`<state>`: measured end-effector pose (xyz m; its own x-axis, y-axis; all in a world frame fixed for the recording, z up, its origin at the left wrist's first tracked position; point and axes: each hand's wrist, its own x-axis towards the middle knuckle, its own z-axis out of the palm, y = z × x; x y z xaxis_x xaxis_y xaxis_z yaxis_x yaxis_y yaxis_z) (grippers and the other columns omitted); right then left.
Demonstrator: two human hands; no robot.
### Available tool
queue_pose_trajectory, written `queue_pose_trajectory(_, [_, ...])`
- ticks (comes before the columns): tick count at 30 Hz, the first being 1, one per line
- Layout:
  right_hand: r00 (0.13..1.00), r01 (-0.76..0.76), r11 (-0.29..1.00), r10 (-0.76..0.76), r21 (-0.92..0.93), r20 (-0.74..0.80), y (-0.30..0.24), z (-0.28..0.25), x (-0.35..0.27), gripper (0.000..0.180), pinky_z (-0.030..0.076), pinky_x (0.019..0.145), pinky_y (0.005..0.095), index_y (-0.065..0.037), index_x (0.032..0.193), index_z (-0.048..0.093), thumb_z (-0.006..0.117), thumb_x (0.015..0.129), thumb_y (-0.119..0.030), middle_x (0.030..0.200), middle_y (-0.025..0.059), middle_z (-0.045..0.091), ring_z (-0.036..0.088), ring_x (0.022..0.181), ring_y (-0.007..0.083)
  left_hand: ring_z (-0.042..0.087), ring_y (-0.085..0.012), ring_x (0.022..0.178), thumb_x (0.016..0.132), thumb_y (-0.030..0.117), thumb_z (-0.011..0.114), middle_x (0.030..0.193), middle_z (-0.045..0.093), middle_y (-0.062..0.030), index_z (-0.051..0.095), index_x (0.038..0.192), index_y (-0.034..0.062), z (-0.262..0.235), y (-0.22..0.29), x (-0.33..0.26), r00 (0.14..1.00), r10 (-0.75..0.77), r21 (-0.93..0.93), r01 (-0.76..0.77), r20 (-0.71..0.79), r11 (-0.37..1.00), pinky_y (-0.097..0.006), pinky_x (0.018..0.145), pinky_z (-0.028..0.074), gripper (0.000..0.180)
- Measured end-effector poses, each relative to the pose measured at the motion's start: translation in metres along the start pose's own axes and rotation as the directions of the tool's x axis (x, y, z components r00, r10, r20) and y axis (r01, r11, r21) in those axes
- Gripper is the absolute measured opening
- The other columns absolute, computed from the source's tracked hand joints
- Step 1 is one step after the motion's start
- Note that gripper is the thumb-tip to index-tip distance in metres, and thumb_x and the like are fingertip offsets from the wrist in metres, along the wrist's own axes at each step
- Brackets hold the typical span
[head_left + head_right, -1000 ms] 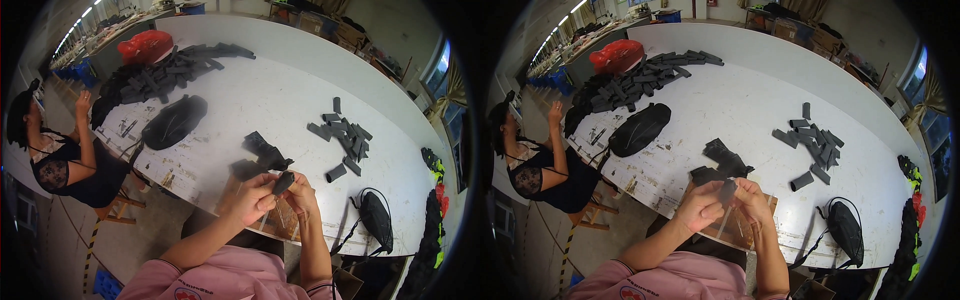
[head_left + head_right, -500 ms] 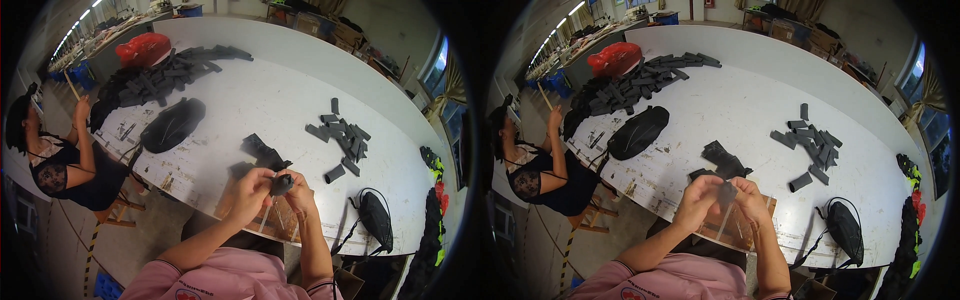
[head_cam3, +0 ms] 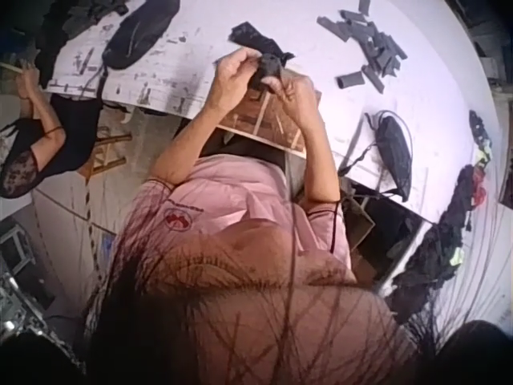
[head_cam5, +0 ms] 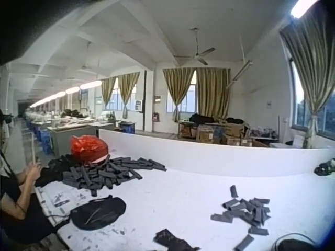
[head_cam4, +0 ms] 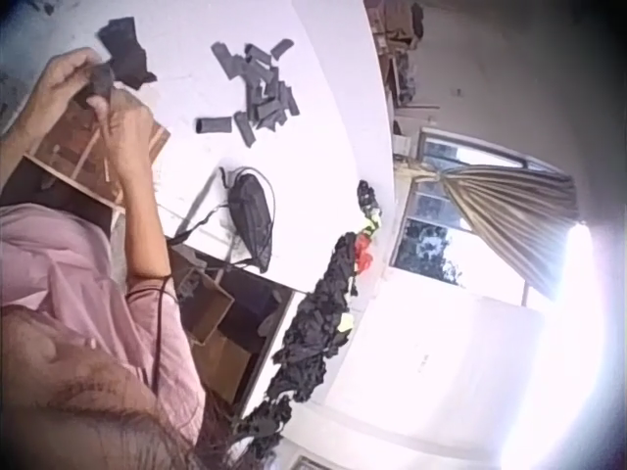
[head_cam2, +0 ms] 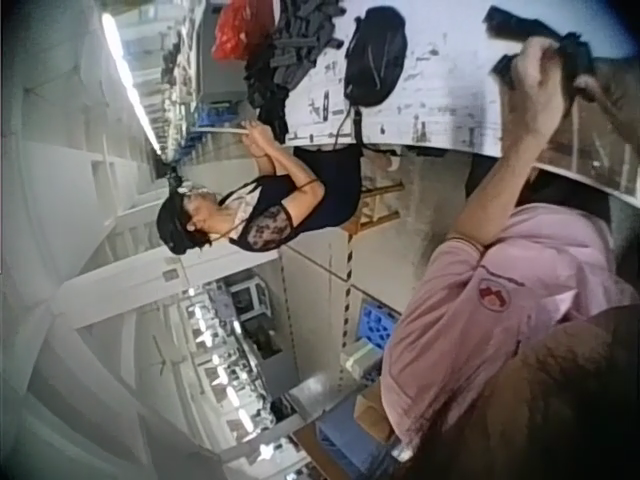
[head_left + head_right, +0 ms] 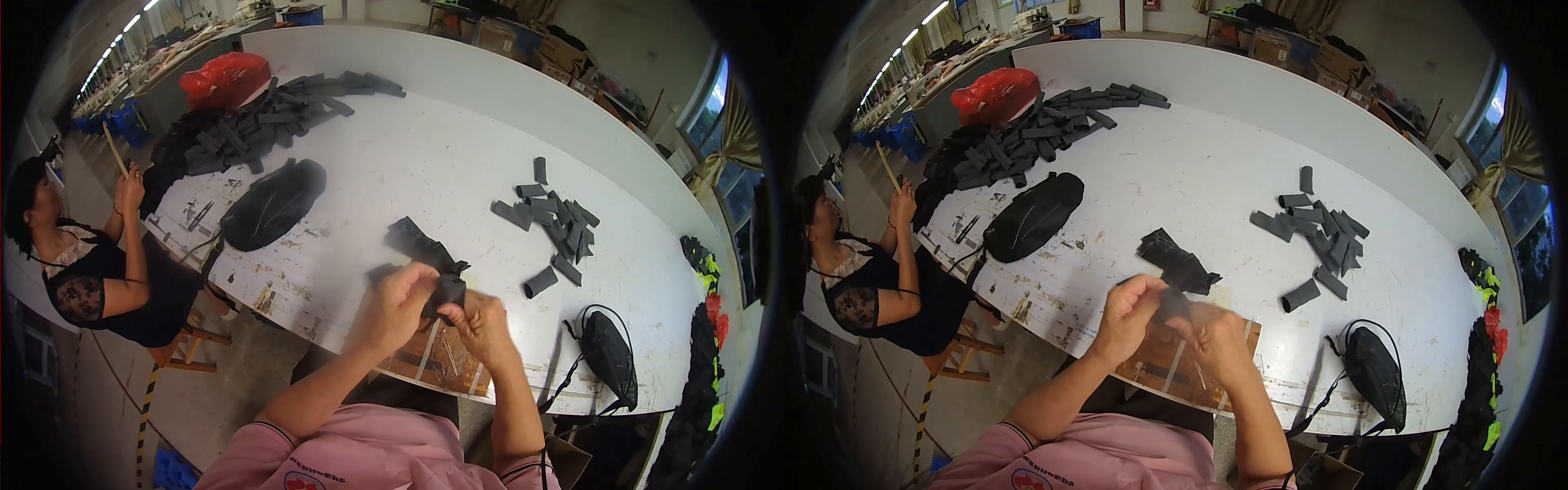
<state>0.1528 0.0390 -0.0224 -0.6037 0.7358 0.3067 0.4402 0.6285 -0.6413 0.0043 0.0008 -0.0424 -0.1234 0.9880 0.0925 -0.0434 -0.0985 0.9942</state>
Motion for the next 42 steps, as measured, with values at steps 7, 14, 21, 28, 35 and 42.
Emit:
queue_pose_trajectory(7, [0.997, -0.075, 0.993, 0.074, 0.09, 0.008, 0.004, 0.002, -0.008, 0.018, 0.04, 0.048, 0.0343, -0.001, 0.071, 0.055, 0.056, 0.079, -0.017, 0.061, 0.014, 0.052, 0.048, 0.051, 0.0306, 0.048, -0.0076, 0.073, 0.081, 0.012, 0.054, 0.079, 0.053, -0.002, 0.048, 0.097, -0.0011, 0.019, 0.006, -0.013, 0.948, 0.314, -0.216, -0.296, 0.056, 0.931, -0.023, 0.064, 0.041, 0.021])
queue_pose_trajectory(14, [0.982, -0.085, 0.953, 0.13, 0.29, -0.14, 0.025, 0.037, -0.025, 0.037, 0.036, 0.043, 0.0327, 0.002, 0.058, 0.049, 0.05, 0.084, -0.025, 0.049, 0.0155, 0.044, 0.044, 0.043, 0.0276, 0.052, -0.0148, 0.071, 0.076, 0.007, 0.055, 0.078, 0.054, -0.0083, 0.053, 0.084, -0.002, 0.008, 0.019, 0.006, 0.922, 0.286, 0.182, -0.338, 0.26, 0.923, -0.026, 0.065, 0.041, 0.012])
queue_pose_trajectory(21, [0.993, -0.051, 0.973, 0.074, 0.226, -0.095, 0.016, 0.018, -0.018, 0.036, 0.036, 0.043, 0.0342, 0.003, 0.052, 0.048, 0.055, 0.079, -0.018, 0.051, 0.0166, 0.046, 0.047, 0.045, 0.0298, 0.052, -0.0067, 0.076, 0.077, 0.004, 0.057, 0.077, 0.055, -0.0053, 0.053, 0.08, -0.001, 0.023, 0.036, -0.005, 0.98, 0.2, -0.016, -0.2, 0.018, 0.98, -0.019, 0.067, 0.042, 0.007])
queue_pose_trajectory(28, [0.968, 0.037, 0.966, 0.028, 0.254, -0.249, 0.014, 0.036, -0.018, 0.033, 0.036, 0.042, 0.0356, 0.0, 0.049, 0.047, 0.055, 0.078, -0.015, 0.047, 0.0142, 0.045, 0.047, 0.044, 0.0296, 0.05, -0.0129, 0.06, 0.078, 0.016, 0.057, 0.063, 0.05, -0.0078, 0.054, 0.078, -0.0032, 0.012, 0.02, 0.014, 0.904, 0.327, 0.285, -0.402, 0.276, 0.87, -0.027, 0.055, 0.04, 0.019])
queue_pose_trajectory(35, [0.988, -0.072, 0.98, 0.094, 0.184, -0.119, 0.02, 0.034, -0.025, 0.031, 0.038, 0.043, 0.0351, 0.0, 0.054, 0.05, 0.055, 0.079, -0.017, 0.055, 0.0161, 0.05, 0.05, 0.047, 0.0304, 0.054, -0.0225, 0.063, 0.072, 0.007, 0.061, 0.075, 0.055, -0.0118, 0.052, 0.084, -0.0021, 0.025, 0.011, -0.006, 0.934, 0.354, 0.154, -0.344, -0.043, 0.926, -0.028, 0.057, 0.042, 0.018])
queue_pose_trajectory(42, [0.976, 0.004, 0.954, 0.061, 0.301, -0.208, 0.024, 0.044, -0.022, 0.027, 0.04, 0.046, 0.0347, 0.0, 0.06, 0.053, 0.052, 0.081, -0.016, 0.06, 0.0156, 0.052, 0.053, 0.052, 0.0293, 0.052, -0.0217, 0.062, 0.074, 0.007, 0.058, 0.066, 0.048, -0.0097, 0.053, 0.078, -0.0019, 0.007, 0.027, 0.01, 0.882, 0.367, 0.324, -0.454, 0.294, 0.83, -0.029, 0.054, 0.04, 0.01])
